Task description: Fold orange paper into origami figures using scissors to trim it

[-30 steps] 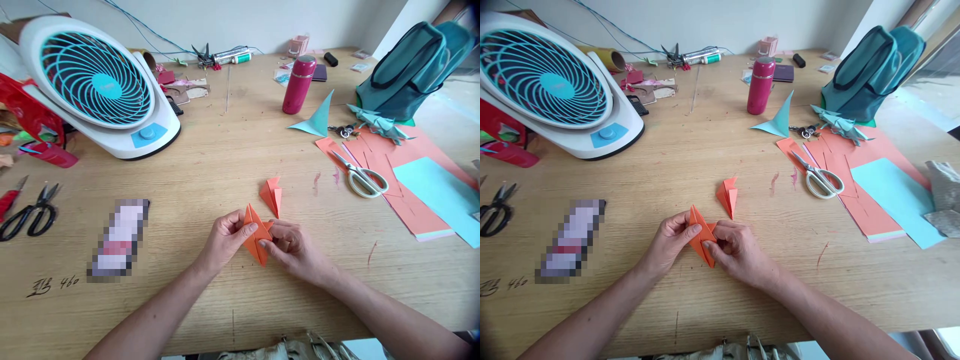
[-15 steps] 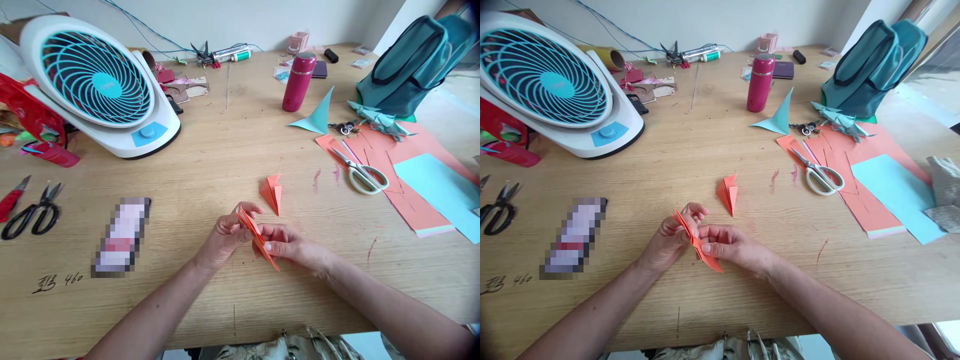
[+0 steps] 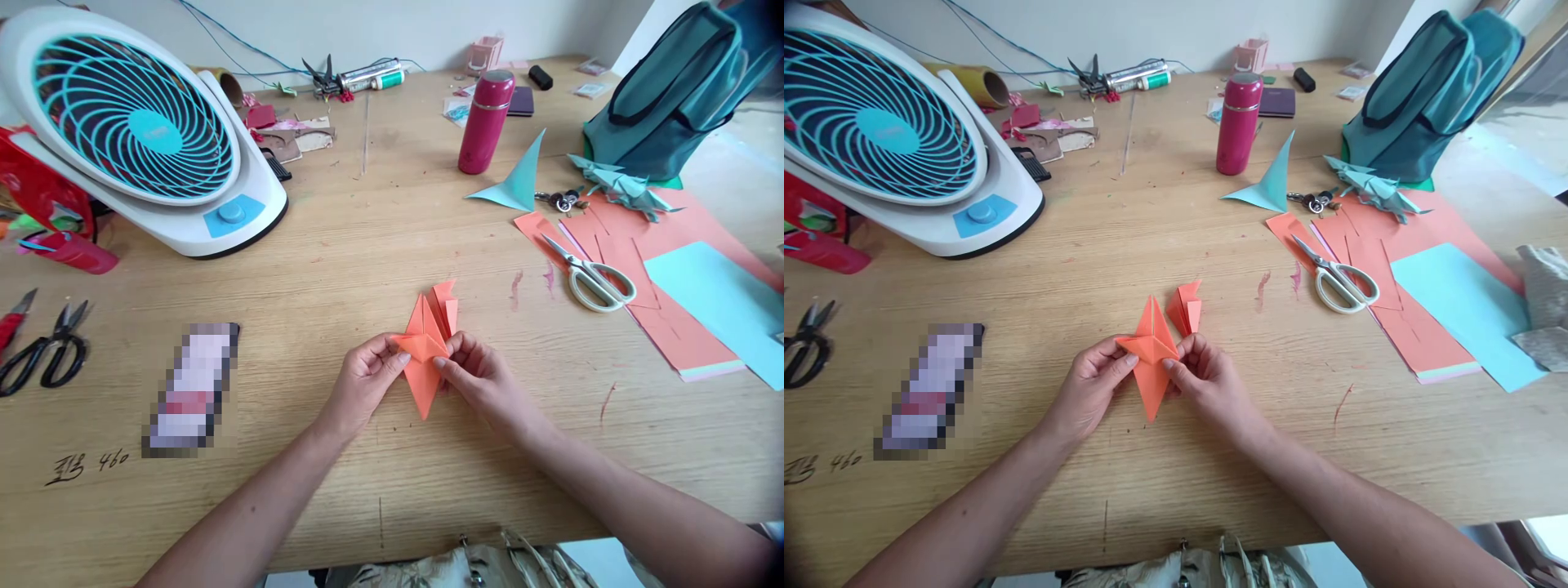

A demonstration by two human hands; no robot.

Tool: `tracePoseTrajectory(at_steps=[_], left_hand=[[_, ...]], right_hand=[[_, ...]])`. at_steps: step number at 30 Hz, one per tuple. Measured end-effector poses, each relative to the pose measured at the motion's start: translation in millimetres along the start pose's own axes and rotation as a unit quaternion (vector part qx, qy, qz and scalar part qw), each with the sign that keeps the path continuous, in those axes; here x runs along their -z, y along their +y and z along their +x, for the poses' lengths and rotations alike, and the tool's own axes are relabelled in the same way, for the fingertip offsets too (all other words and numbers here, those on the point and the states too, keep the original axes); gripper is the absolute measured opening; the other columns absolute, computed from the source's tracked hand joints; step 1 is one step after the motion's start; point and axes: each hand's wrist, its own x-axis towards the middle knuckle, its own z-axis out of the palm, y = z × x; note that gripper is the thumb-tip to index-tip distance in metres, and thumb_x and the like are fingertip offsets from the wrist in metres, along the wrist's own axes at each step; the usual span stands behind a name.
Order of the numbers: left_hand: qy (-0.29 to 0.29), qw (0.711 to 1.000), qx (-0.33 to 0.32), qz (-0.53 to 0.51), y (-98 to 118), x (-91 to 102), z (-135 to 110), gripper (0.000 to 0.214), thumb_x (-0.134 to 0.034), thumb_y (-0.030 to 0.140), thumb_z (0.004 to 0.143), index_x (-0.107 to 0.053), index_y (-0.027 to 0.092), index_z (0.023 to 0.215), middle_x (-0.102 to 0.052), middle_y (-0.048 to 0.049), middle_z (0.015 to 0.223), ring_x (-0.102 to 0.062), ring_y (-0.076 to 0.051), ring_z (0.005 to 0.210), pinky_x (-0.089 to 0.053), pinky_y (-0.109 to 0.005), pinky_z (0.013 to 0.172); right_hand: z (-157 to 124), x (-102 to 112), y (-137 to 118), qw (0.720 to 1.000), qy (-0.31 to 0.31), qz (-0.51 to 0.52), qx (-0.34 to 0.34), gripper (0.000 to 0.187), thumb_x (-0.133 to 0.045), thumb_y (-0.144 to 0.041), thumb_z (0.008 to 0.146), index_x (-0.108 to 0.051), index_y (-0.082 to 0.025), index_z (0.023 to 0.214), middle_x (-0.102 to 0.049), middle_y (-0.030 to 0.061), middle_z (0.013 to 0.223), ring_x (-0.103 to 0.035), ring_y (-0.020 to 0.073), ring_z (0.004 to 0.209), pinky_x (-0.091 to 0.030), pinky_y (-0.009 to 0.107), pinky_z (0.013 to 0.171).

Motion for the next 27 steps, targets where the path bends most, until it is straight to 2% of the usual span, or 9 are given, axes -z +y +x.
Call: tracePoseTrajectory(at_steps=[3,7,12,14,16,18,20,23,27], left_hand=[[0.013,0.999,-0.011,0.033,2,1.9,0,0.018,-0.070,0.034,0.089,-0.073,0.017,0.095,-0.071,-0.0032,0.090,-0.063,-0.016,0.087,-0.050,-0.027,0.083],[0.005,0.996,-0.023,0.091,11,4.0,0,0.014,-0.065,0.030,0.092,-0.072,0.018,0.091,-0.070,-0.0019,0.088,-0.063,-0.015,0.087,-0.048,-0.025,0.082],[-0.006,0.996,-0.013,0.090,23,9.4,3,0.017,-0.063,0.033,0.092,-0.069,0.017,0.091,-0.072,-0.0031,0.090,-0.064,-0.015,0.083,-0.048,-0.025,0.077],[-0.014,0.995,0.013,0.102,28,12.6,3,0.015,-0.066,0.032,0.089,-0.066,0.017,0.094,-0.073,-0.0031,0.091,-0.066,-0.015,0.083,-0.049,-0.024,0.076],[-0.036,0.988,0.051,0.140,31,15.6,2,0.015,-0.066,0.026,0.087,-0.063,0.018,0.099,-0.073,-0.0022,0.089,-0.066,-0.015,0.079,-0.048,-0.023,0.071],[-0.071,0.975,0.080,0.196,32,17.5,0,0.017,-0.064,0.020,0.086,-0.060,0.020,0.102,-0.073,-0.0006,0.087,-0.066,-0.014,0.075,-0.046,-0.023,0.066],[-0.097,0.957,0.079,0.262,31,17.3,-4,0.021,-0.061,0.014,0.084,-0.057,0.023,0.103,-0.072,0.0010,0.086,-0.067,-0.015,0.075,-0.045,-0.023,0.064],[-0.100,0.921,0.042,0.374,29,13.6,-10,0.022,-0.060,0.012,0.085,-0.053,0.024,0.103,-0.069,0.0023,0.086,-0.065,-0.016,0.074,-0.044,-0.025,0.065],[-0.105,0.867,-0.037,0.485,25,7.6,-13,0.019,-0.059,0.008,0.086,-0.052,0.023,0.095,-0.063,0.0012,0.088,-0.061,-0.017,0.078,-0.044,-0.029,0.070]], right_hand=[[-3,-1,0,0.997,-0.019,-0.059,0.038,0.037,-0.075,-0.052,0.084,-0.054,-0.021,0.086,-0.060,-0.0018,0.075,-0.053,0.0120,0.063,-0.045,0.026,0.059],[-4,0,-4,0.992,-0.030,-0.094,0.083,0.029,-0.072,-0.046,0.088,-0.058,-0.021,0.096,-0.062,0.0012,0.088,-0.057,0.0147,0.077,-0.048,0.028,0.069],[-5,4,-6,0.982,-0.033,-0.163,0.087,0.025,-0.065,-0.045,0.094,-0.060,-0.021,0.091,-0.061,0.0015,0.082,-0.055,0.0147,0.072,-0.045,0.027,0.062],[-7,8,-9,0.970,-0.005,-0.212,0.116,0.022,-0.063,-0.042,0.095,-0.059,-0.021,0.090,-0.059,0.0003,0.077,-0.052,0.0137,0.066,-0.042,0.026,0.058],[-10,11,-14,0.941,0.043,-0.281,0.183,0.016,-0.061,-0.036,0.097,-0.058,-0.022,0.091,-0.056,-0.0008,0.074,-0.049,0.0132,0.062,-0.041,0.027,0.057],[-13,13,-20,0.898,0.051,-0.348,0.263,0.004,-0.059,-0.027,0.098,-0.059,-0.023,0.098,-0.057,0.0002,0.078,-0.052,0.0142,0.065,-0.044,0.028,0.061],[-15,13,-25,0.860,-0.017,-0.401,0.316,0.015,-0.056,-0.020,0.098,-0.060,-0.023,0.112,-0.061,0.0048,0.093,-0.059,0.0176,0.080,-0.049,0.031,0.070],[-14,9,-26,0.794,-0.148,-0.480,0.341,0.032,-0.056,-0.021,0.098,-0.056,-0.021,0.130,-0.062,0.0122,0.116,-0.060,0.0240,0.104,-0.051,0.039,0.085],[-11,9,-16,0.708,-0.191,-0.569,0.371,0.029,-0.057,-0.028,0.099,-0.060,-0.017,0.126,-0.066,0.0131,0.113,-0.059,0.0260,0.097,-0.048,0.043,0.083]])
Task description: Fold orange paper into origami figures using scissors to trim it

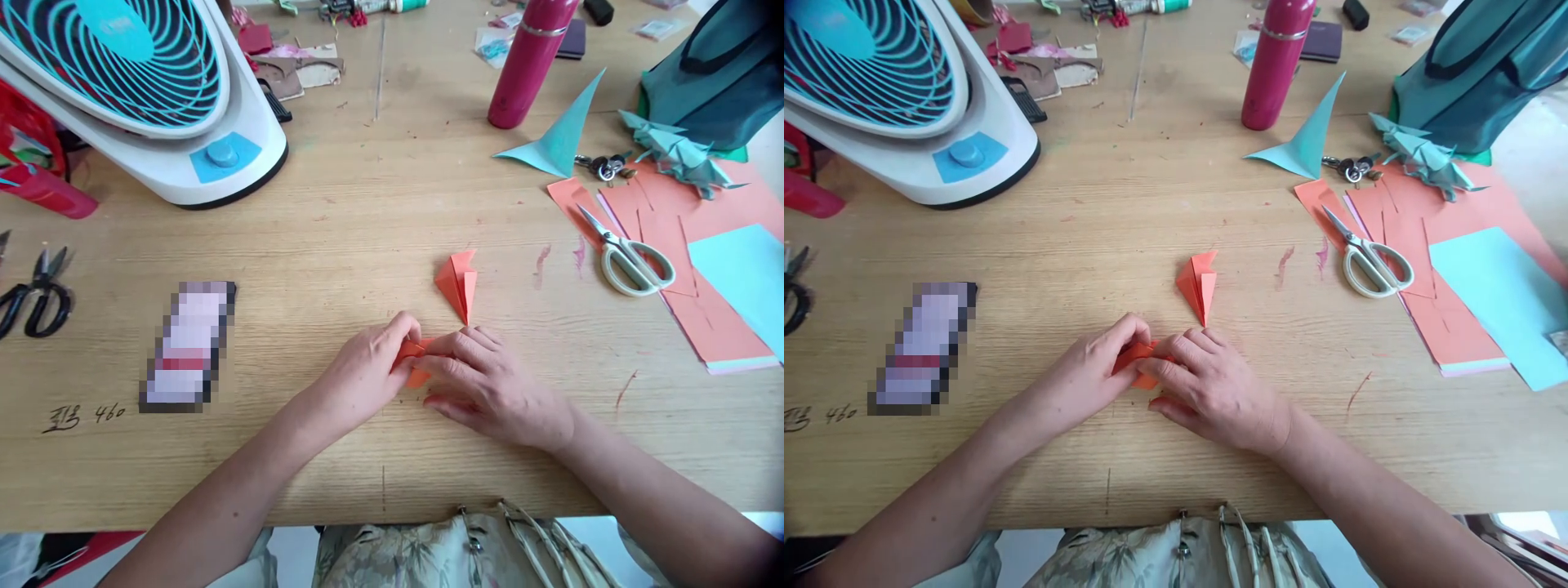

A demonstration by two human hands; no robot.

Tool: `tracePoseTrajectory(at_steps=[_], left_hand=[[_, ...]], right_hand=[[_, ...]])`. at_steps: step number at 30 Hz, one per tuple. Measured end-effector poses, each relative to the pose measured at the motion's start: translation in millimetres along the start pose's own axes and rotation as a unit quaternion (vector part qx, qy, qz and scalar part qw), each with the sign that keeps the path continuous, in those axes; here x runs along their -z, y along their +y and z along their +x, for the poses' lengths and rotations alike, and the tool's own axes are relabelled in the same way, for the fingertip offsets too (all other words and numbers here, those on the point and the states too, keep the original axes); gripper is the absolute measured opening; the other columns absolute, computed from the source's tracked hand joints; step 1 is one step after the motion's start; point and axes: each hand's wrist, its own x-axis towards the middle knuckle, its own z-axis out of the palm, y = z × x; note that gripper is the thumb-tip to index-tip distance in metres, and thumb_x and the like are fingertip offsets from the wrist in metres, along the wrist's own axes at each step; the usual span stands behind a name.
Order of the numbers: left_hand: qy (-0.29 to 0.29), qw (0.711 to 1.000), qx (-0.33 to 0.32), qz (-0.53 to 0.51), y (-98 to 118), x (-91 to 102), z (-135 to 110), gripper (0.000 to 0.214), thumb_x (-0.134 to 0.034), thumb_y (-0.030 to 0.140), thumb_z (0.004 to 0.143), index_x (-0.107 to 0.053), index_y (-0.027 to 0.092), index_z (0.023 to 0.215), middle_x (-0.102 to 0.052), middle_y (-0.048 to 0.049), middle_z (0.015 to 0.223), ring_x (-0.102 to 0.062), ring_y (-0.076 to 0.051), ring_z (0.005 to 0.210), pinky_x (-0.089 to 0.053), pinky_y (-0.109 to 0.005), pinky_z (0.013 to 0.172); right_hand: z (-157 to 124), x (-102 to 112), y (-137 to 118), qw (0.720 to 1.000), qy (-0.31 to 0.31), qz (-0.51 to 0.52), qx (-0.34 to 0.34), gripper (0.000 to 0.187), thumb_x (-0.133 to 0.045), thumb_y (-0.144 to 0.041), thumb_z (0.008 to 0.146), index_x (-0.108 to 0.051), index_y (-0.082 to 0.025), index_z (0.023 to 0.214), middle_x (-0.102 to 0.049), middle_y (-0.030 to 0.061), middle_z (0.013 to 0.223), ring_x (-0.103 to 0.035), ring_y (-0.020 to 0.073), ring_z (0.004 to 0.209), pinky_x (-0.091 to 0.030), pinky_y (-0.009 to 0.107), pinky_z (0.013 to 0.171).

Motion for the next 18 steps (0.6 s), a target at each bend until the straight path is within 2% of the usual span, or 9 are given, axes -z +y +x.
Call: tracePoseTrajectory(at_steps=[2,4,8,13,18], left_hand=[[0.025,0.998,-0.045,0.048,-1,-3.7,0,0.018,-0.058,0.006,0.086,-0.053,0.021,0.093,-0.061,-0.0021,0.096,-0.060,-0.020,0.089,-0.046,-0.031,0.078],[0.045,0.993,-0.082,0.074,-5,-7.2,-1,0.014,-0.057,0.006,0.089,-0.054,0.020,0.092,-0.058,-0.0046,0.101,-0.058,-0.021,0.095,-0.046,-0.032,0.082],[-0.002,0.990,-0.121,0.067,-12,-9.6,-7,0.016,-0.050,0.005,0.093,-0.058,0.018,0.090,-0.056,-0.0032,0.091,-0.057,-0.017,0.082,-0.045,-0.028,0.073],[-0.025,0.989,-0.138,0.039,-12,-5.8,-15,0.015,-0.051,0.006,0.094,-0.060,0.018,0.094,-0.058,-0.0033,0.095,-0.058,-0.016,0.088,-0.046,-0.027,0.076],[0.007,0.989,-0.138,0.045,-10,-9.1,-14,0.011,-0.054,0.010,0.097,-0.059,0.017,0.090,-0.057,-0.0022,0.092,-0.057,-0.016,0.086,-0.046,-0.027,0.075]], right_hand=[[-2,-4,3,0.999,-0.001,-0.038,0.013,0.020,-0.052,-0.019,0.101,-0.065,-0.016,0.116,-0.068,0.0110,0.103,-0.058,0.0233,0.088,-0.045,0.039,0.077],[-6,-7,5,0.997,-0.002,-0.069,0.023,0.021,-0.047,-0.012,0.101,-0.067,-0.016,0.107,-0.068,0.0096,0.095,-0.056,0.0214,0.082,-0.043,0.037,0.073],[-11,-5,4,0.995,-0.015,-0.092,0.024,0.021,-0.047,-0.012,0.102,-0.067,-0.015,0.108,-0.071,0.0099,0.099,-0.059,0.0207,0.082,-0.044,0.036,0.074],[-14,-1,-3,0.999,0.001,-0.054,0.001,0.017,-0.051,-0.011,0.099,-0.067,-0.014,0.105,-0.073,0.0103,0.100,-0.064,0.0205,0.085,-0.048,0.036,0.074],[-14,-3,-9,0.996,0.030,0.011,-0.084,0.011,-0.056,-0.014,0.098,-0.067,-0.015,0.097,-0.070,0.0102,0.095,-0.063,0.0211,0.086,-0.050,0.037,0.077]])
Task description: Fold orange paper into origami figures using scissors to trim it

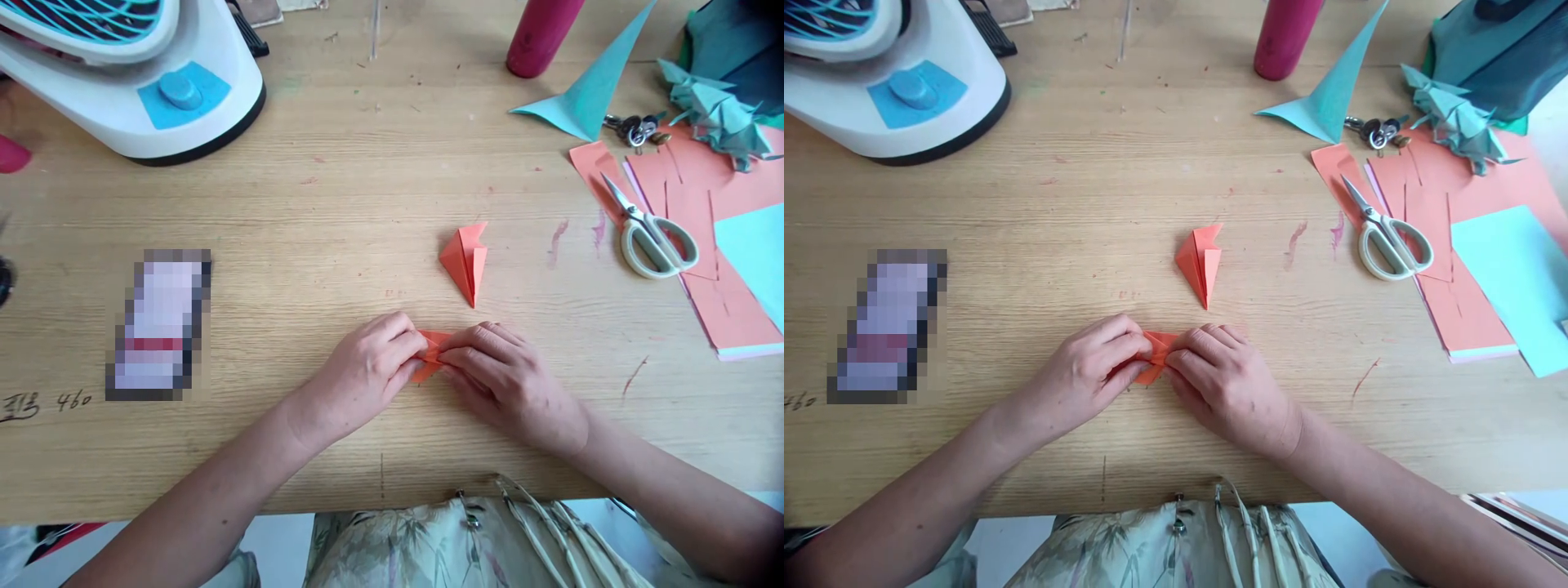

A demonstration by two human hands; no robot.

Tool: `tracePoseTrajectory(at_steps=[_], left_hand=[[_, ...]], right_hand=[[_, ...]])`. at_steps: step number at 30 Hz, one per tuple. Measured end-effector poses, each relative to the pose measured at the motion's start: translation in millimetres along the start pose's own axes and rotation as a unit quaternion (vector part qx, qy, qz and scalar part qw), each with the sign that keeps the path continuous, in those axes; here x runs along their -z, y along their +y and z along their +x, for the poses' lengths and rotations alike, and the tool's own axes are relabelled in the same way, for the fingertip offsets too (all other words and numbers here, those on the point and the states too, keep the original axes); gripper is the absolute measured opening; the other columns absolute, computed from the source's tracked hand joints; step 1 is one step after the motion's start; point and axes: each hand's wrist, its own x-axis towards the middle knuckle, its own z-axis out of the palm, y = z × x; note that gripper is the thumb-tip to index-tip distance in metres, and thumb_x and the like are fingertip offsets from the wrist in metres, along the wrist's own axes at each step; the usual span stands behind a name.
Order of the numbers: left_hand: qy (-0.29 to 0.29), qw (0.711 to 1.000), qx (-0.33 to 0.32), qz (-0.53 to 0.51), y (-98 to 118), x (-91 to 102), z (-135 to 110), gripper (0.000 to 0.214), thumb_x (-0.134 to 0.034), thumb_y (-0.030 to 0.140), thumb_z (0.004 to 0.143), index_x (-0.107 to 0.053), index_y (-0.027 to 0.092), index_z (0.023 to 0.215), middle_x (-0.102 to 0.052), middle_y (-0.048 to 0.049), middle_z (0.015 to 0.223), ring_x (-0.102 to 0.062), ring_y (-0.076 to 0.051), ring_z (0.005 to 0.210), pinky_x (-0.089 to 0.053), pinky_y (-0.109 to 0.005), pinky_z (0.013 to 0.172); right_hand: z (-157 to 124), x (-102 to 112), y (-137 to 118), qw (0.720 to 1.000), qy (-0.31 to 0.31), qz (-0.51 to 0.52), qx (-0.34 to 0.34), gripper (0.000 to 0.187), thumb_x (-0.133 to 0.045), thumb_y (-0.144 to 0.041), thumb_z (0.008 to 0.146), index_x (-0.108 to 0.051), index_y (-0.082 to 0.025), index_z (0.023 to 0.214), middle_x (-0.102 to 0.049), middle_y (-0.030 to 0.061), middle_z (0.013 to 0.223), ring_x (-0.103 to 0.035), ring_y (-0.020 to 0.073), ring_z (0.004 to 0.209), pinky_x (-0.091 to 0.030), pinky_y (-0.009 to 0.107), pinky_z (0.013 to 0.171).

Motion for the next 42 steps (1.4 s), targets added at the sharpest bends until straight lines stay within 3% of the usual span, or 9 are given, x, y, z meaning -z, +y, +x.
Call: tracePoseTrajectory(at_steps=[7,22,32,42], left_hand=[[0.004,1.000,0.020,0.007,1.0,-3.5,-1.0,0.011,-0.055,0.008,0.096,-0.059,0.016,0.089,-0.056,-0.0027,0.092,-0.057,-0.015,0.082,-0.046,-0.027,0.073],[0.001,0.999,0.035,0.010,0.4,-2.2,6.2,0.016,-0.053,0.005,0.094,-0.056,0.018,0.086,-0.056,0.0004,0.085,-0.054,-0.014,0.077,-0.041,-0.026,0.067],[-0.006,0.997,-0.030,0.075,-0.2,-0.9,3.4,0.011,-0.054,0.019,0.100,-0.063,0.016,0.093,-0.059,-0.0029,0.088,-0.056,-0.016,0.082,-0.046,-0.028,0.072],[0.030,0.974,-0.103,0.202,-2.4,-5.9,-1.9,0.022,-0.048,0.014,0.101,-0.061,0.017,0.083,-0.060,-0.0023,0.082,-0.051,-0.015,0.074,-0.045,-0.029,0.068]], right_hand=[[6.9,-1.9,-2.7,0.996,0.016,0.058,-0.069,0.011,-0.056,-0.011,0.097,-0.065,-0.016,0.091,-0.065,0.0087,0.090,-0.059,0.0202,0.083,-0.049,0.035,0.076],[4.0,-3.3,4.6,0.997,-0.006,0.048,-0.053,0.009,-0.059,-0.014,0.096,-0.066,-0.015,0.101,-0.063,0.0103,0.097,-0.059,0.0211,0.087,-0.050,0.037,0.078],[-0.5,-1.8,6.0,1.000,-0.018,0.000,-0.006,0.012,-0.058,-0.014,0.098,-0.068,-0.014,0.105,-0.066,0.0125,0.098,-0.060,0.0234,0.091,-0.051,0.040,0.078],[3.1,-7.8,5.7,0.996,0.011,-0.085,0.029,0.015,-0.057,-0.015,0.098,-0.071,-0.017,0.095,-0.068,0.0088,0.090,-0.057,0.0208,0.080,-0.046,0.036,0.068]])
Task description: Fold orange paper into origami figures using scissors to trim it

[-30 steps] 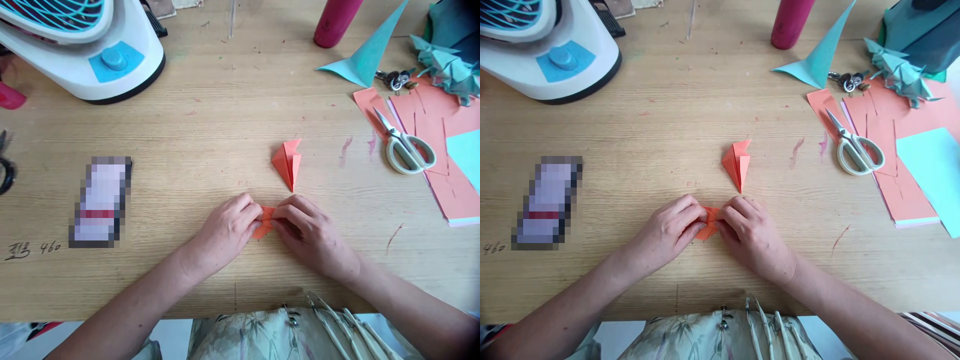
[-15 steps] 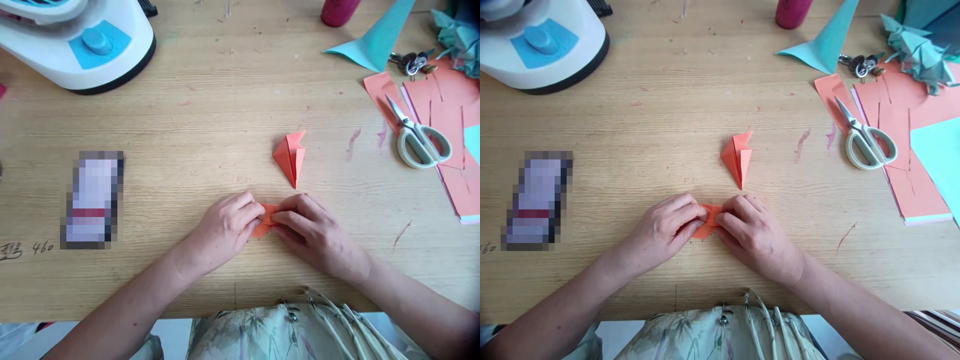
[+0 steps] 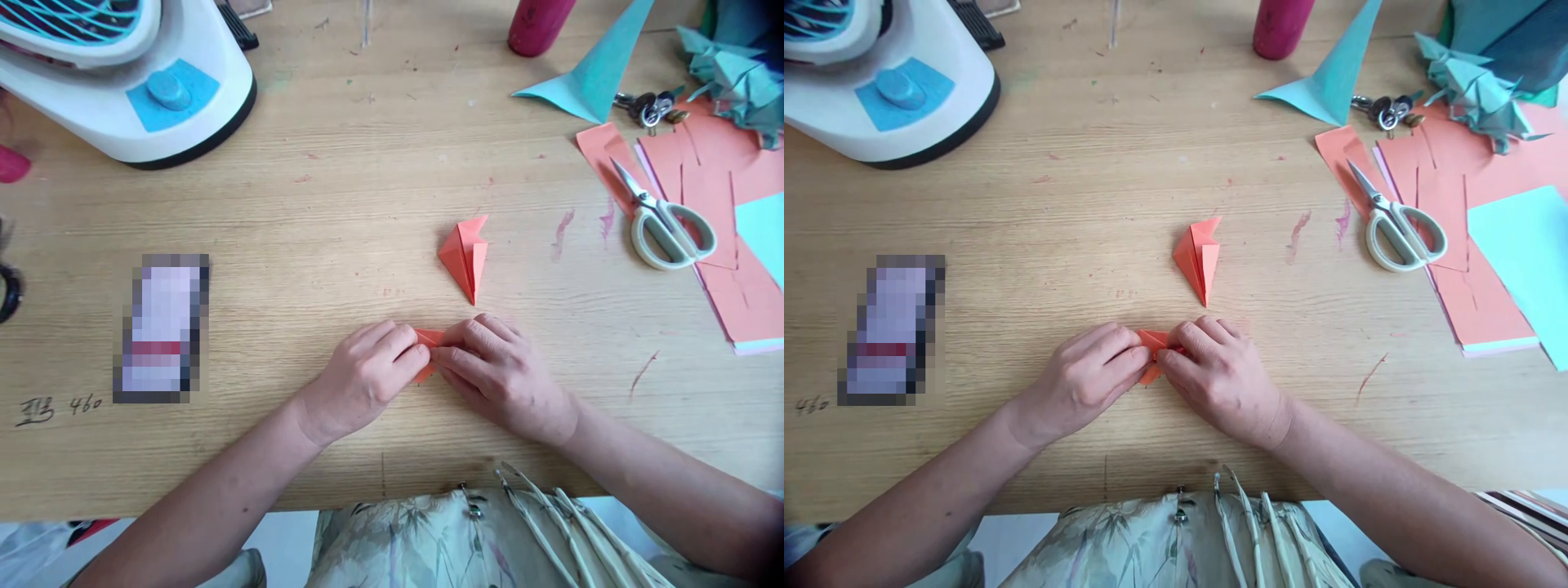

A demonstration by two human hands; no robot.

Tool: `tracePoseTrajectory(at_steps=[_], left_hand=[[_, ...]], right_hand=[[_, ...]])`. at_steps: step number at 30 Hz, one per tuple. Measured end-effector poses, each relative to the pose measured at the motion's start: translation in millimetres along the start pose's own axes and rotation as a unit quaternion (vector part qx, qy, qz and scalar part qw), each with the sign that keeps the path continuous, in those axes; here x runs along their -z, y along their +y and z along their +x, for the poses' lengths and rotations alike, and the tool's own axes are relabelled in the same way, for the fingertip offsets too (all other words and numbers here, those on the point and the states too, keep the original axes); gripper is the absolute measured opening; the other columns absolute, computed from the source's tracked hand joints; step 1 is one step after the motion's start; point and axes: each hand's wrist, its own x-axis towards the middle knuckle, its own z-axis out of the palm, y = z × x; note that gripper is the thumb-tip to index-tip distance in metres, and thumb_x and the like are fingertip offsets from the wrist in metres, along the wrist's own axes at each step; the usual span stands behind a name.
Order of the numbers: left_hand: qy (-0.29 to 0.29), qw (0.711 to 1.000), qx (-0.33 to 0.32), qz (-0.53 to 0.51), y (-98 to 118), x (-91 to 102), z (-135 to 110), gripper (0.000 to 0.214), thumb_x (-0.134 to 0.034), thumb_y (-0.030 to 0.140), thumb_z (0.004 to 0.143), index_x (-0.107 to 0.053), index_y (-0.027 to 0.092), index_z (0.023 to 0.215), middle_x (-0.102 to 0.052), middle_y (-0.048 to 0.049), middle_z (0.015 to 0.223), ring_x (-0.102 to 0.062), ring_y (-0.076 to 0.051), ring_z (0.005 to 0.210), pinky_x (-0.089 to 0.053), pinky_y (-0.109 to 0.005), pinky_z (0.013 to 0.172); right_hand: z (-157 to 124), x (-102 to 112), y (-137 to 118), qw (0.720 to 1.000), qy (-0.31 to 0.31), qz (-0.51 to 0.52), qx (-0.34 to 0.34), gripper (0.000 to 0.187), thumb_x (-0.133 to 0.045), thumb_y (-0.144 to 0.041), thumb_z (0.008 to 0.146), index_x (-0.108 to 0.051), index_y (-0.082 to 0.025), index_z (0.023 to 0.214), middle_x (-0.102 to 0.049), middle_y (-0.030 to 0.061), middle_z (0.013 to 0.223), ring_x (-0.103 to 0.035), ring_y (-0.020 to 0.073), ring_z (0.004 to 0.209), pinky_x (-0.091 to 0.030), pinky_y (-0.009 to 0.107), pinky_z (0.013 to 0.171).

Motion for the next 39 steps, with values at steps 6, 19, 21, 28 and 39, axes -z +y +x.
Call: tracePoseTrajectory(at_steps=[6,19,21,28,39], left_hand=[[-0.003,1.000,-0.009,-0.016,0,-0.4,-10,0.019,-0.048,0.012,0.101,-0.063,0.018,0.090,-0.067,-0.0044,0.093,-0.055,-0.015,0.081,-0.048,-0.030,0.075],[0.011,0.998,0.054,-0.034,6,-2.0,3,0.018,-0.054,0.023,0.101,-0.063,0.017,0.087,-0.061,-0.0013,0.081,-0.056,-0.014,0.073,-0.046,-0.028,0.068],[0.008,0.996,0.073,-0.041,8,-1.5,3,0.015,-0.055,0.023,0.100,-0.063,0.018,0.089,-0.061,-0.0011,0.082,-0.056,-0.013,0.073,-0.046,-0.027,0.067],[-0.001,0.990,0.108,-0.092,12,-1.8,4,0.010,-0.056,0.023,0.099,-0.062,0.018,0.092,-0.062,-0.0013,0.087,-0.058,-0.014,0.074,-0.046,-0.028,0.068],[-0.078,0.956,0.199,-0.202,13,7.8,16,0.014,-0.071,0.016,0.088,-0.059,0.020,0.096,-0.063,0.0007,0.097,-0.060,-0.014,0.081,-0.045,-0.027,0.069]], right_hand=[[-8,6,2,0.998,-0.014,-0.044,0.032,0.021,-0.051,-0.012,0.099,-0.070,-0.020,0.099,-0.070,0.0074,0.097,-0.056,0.0198,0.079,-0.044,0.035,0.066],[-8,6,5,0.998,0.011,0.058,-0.026,0.010,-0.053,-0.015,0.099,-0.063,-0.018,0.099,-0.064,0.0096,0.096,-0.062,0.0185,0.082,-0.052,0.032,0.070],[-9,8,5,0.995,0.017,0.081,-0.055,0.010,-0.054,-0.016,0.099,-0.062,-0.019,0.104,-0.063,0.0099,0.098,-0.062,0.0192,0.084,-0.053,0.033,0.072],[-10,12,6,0.989,0.026,0.113,-0.089,0.010,-0.058,-0.015,0.096,-0.060,-0.020,0.104,-0.060,0.0088,0.100,-0.061,0.0187,0.084,-0.053,0.031,0.071],[-9,16,11,0.973,0.023,0.180,-0.143,0.009,-0.060,-0.014,0.095,-0.063,-0.020,0.101,-0.060,0.0059,0.097,-0.060,0.0138,0.073,-0.051,0.027,0.062]])
